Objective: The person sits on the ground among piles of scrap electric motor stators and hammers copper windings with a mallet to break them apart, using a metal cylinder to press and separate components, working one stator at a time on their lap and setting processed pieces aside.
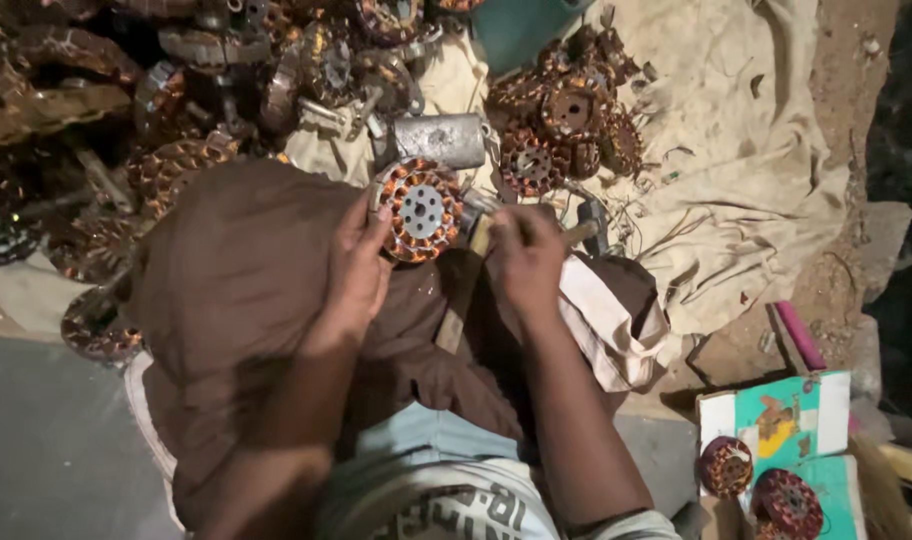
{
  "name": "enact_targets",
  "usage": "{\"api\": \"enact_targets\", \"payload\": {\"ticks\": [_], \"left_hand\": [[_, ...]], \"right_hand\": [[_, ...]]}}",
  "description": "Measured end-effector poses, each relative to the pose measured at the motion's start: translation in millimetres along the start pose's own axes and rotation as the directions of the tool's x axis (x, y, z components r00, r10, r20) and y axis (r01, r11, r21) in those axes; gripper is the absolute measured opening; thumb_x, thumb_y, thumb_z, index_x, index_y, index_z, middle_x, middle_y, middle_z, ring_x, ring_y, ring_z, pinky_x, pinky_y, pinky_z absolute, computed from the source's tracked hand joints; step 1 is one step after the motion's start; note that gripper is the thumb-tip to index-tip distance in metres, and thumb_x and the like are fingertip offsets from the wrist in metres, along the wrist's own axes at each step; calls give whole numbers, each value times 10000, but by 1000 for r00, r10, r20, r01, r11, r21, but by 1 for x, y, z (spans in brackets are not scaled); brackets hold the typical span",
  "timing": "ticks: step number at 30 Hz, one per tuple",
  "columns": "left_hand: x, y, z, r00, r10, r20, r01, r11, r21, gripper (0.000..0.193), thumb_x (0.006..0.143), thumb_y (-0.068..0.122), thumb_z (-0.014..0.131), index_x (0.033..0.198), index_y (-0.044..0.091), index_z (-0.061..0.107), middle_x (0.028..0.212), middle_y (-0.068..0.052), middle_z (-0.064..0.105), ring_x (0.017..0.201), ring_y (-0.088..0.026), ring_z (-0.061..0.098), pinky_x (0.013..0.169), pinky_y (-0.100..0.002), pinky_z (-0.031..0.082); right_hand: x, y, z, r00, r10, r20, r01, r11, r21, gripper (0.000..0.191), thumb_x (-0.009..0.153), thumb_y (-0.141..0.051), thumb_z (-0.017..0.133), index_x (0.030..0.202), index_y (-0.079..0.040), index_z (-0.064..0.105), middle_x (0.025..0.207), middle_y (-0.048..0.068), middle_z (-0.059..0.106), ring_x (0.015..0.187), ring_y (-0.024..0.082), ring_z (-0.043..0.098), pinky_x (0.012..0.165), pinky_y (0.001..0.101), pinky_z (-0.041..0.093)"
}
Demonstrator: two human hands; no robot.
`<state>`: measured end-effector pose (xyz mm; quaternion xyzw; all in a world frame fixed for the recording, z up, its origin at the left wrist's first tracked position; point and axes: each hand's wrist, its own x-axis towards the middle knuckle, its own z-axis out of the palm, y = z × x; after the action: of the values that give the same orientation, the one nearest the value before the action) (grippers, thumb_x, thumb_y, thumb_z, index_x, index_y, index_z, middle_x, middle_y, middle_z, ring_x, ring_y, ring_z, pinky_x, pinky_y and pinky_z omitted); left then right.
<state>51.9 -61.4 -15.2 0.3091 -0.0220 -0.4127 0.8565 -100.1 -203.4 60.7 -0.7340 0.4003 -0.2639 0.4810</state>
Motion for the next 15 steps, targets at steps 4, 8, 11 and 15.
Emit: {"api": "enact_targets", "payload": {"ticks": [4,8,11,15], "left_hand": [[-1,5,4,998,-18,-60,12,996,-88,490,1055,203,586,1505,50,469,1376,-90,629,1232,-226,638,1012,-430,573],[-3,6,1,1000,-22,21,25,987,-156,487,1066,210,571,1520,72,461,1414,-84,617,1269,-222,629,1051,-430,557],[-3,2,-1,993,-106,56,115,976,-184,487,1071,218,568,1508,31,460,1403,-100,621,1262,-230,634,1052,-441,558],[-1,2,6,997,-78,17,72,972,224,492,1090,233,608,1487,-51,544,1386,-136,664,1238,-205,641,1060,-364,526]], "right_hand": [[25,-2,-18,958,281,-51,-189,757,625,614,939,-428,647,1410,-89,443,1260,120,702,1096,229,680,841,371,579],[18,2,1,884,405,235,-468,761,450,665,945,-455,605,1455,-78,406,1232,109,722,1081,201,694,848,333,562],[1,8,23,841,389,376,-515,789,336,537,964,-302,682,1361,33,545,1164,103,722,1006,170,684,853,312,569],[-4,11,15,883,293,367,-417,849,324,385,955,-214,696,1230,52,656,1053,82,748,906,126,677,799,258,563]]}}
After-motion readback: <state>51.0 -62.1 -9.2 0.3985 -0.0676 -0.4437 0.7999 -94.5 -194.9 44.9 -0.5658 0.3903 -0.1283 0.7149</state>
